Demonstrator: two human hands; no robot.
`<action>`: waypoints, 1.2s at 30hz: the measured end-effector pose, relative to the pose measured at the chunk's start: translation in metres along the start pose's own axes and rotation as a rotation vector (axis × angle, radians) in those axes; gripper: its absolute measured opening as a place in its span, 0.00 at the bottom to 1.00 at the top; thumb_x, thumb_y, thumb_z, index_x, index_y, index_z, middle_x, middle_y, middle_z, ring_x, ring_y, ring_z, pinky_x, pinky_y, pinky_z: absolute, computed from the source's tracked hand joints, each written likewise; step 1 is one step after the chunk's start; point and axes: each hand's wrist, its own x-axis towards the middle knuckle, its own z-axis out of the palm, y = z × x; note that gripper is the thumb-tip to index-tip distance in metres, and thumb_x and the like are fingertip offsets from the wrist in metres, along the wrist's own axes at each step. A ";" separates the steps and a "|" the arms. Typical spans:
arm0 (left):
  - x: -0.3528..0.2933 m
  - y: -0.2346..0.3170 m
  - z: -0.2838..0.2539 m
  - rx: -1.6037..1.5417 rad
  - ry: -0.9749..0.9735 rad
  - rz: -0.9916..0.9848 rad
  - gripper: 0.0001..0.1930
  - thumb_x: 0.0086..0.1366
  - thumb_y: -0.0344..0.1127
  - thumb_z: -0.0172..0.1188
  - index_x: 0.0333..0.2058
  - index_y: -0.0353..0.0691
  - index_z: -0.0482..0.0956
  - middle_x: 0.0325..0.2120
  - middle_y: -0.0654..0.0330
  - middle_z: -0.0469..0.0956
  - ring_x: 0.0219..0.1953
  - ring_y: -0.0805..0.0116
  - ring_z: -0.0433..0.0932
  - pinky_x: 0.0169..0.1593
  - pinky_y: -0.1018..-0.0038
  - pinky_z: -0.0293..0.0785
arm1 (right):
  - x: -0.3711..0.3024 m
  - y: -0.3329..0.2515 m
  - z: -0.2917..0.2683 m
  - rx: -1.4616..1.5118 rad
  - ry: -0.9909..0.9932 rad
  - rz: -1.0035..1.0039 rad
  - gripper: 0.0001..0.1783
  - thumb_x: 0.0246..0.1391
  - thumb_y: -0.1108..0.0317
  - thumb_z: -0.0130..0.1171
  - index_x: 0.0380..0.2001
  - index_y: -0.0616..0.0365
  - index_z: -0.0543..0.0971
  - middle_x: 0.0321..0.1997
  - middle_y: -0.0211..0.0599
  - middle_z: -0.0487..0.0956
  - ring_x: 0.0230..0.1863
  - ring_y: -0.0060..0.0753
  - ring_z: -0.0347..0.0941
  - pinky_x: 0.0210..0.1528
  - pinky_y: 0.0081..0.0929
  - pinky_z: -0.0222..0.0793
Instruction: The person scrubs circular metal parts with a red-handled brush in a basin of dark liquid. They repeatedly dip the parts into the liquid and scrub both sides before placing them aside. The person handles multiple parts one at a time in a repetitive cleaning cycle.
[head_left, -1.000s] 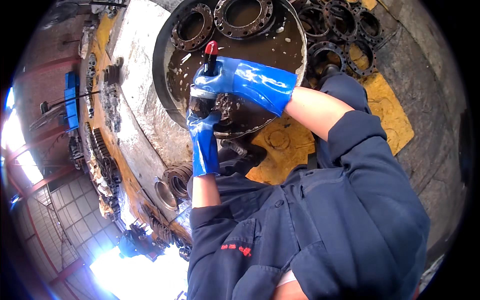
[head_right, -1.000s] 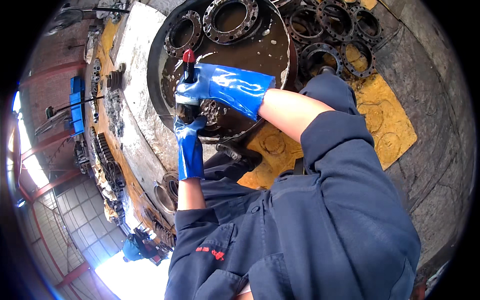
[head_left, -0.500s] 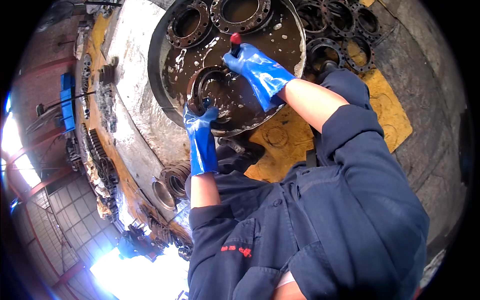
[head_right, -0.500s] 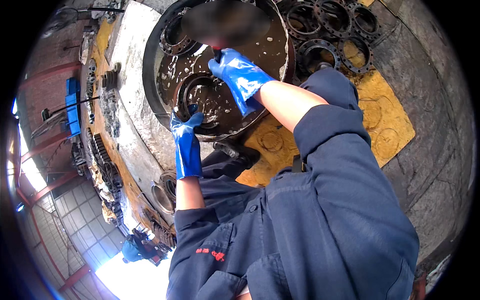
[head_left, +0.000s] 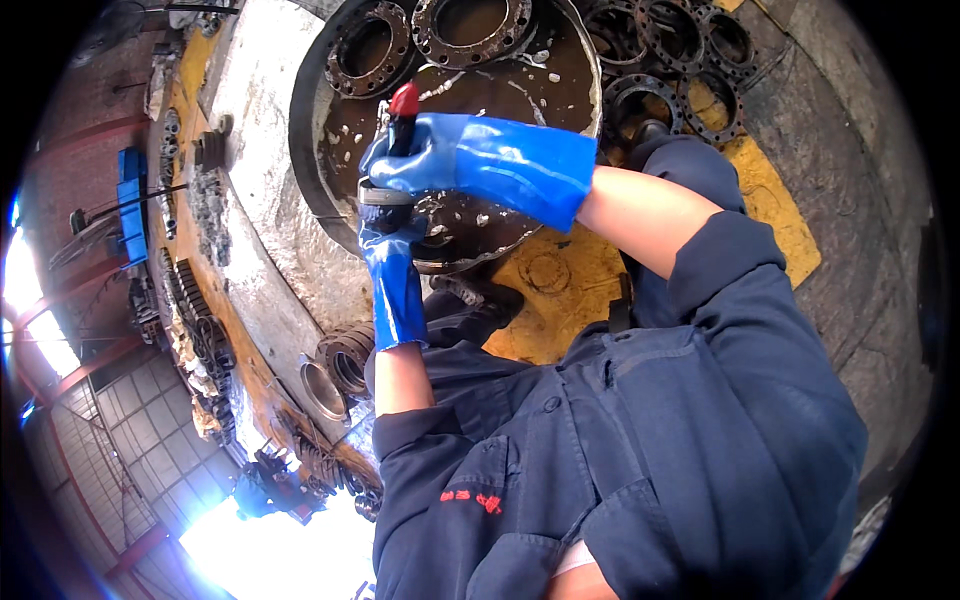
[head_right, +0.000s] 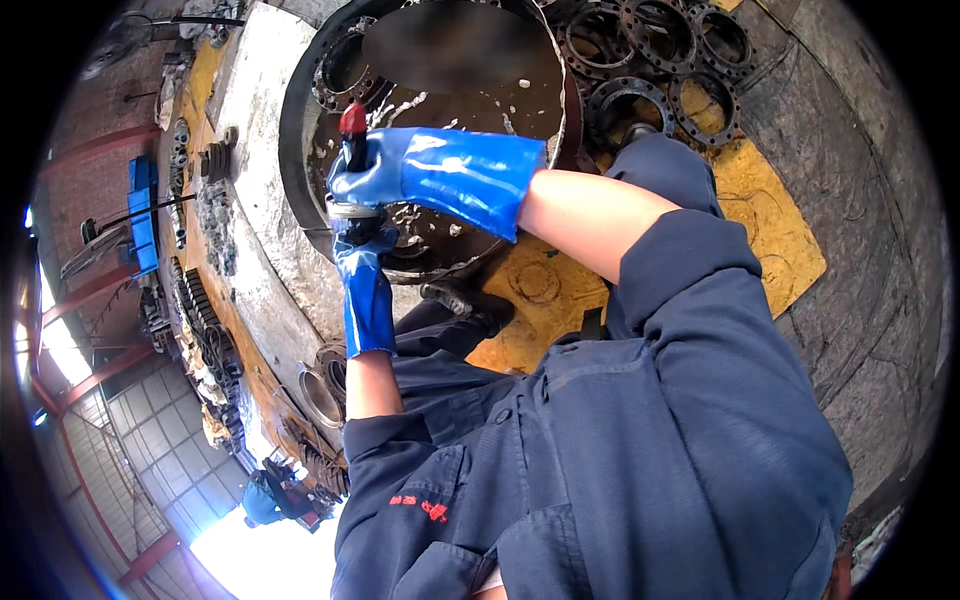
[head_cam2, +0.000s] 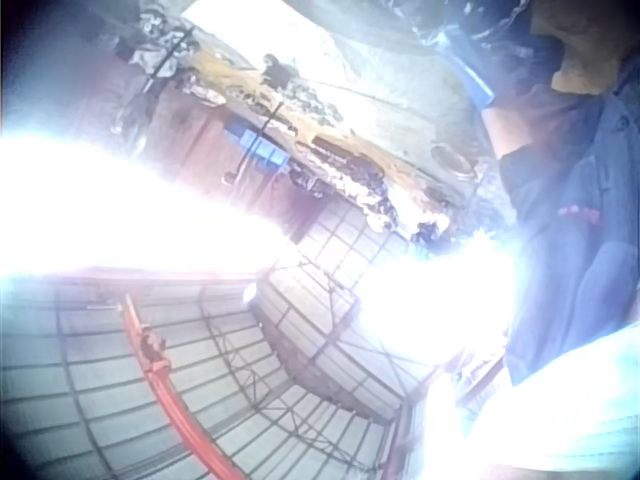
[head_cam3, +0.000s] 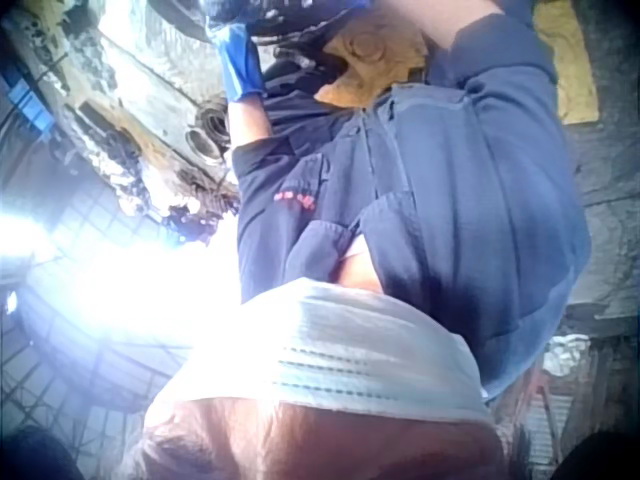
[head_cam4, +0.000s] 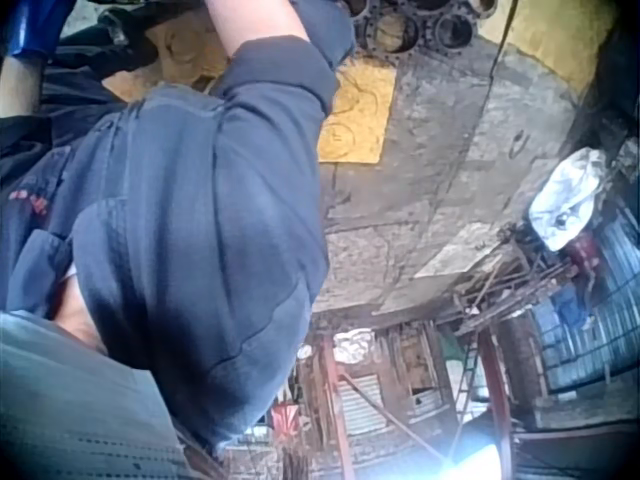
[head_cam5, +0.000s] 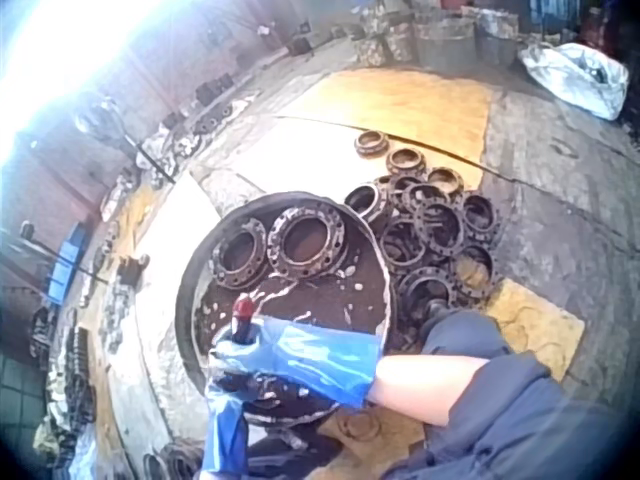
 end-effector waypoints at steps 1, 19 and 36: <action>0.007 0.012 0.011 0.099 -0.024 0.006 0.32 0.46 0.23 0.77 0.53 0.41 0.83 0.43 0.60 0.86 0.41 0.67 0.85 0.46 0.69 0.84 | 0.000 0.005 -0.009 -0.059 0.016 0.002 0.12 0.60 0.55 0.65 0.35 0.51 0.87 0.31 0.28 0.85 0.33 0.23 0.77 0.44 0.29 0.73; -0.015 0.102 -0.032 -0.942 0.004 -0.226 0.23 0.81 0.45 0.51 0.60 0.31 0.76 0.46 0.53 0.85 0.37 0.66 0.86 0.46 0.71 0.85 | -0.015 0.043 -0.004 -1.319 -0.091 -0.310 0.23 0.55 0.66 0.63 0.56 0.45 0.82 0.52 0.35 0.85 0.42 0.37 0.85 0.44 0.37 0.83; -0.004 0.071 -0.038 -0.992 -0.086 -0.311 0.25 0.75 0.52 0.60 0.58 0.37 0.78 0.42 0.56 0.86 0.36 0.67 0.83 0.43 0.70 0.80 | -0.008 0.056 0.025 -1.083 0.019 0.190 0.19 0.59 0.56 0.66 0.54 0.40 0.83 0.54 0.35 0.86 0.57 0.44 0.81 0.61 0.42 0.76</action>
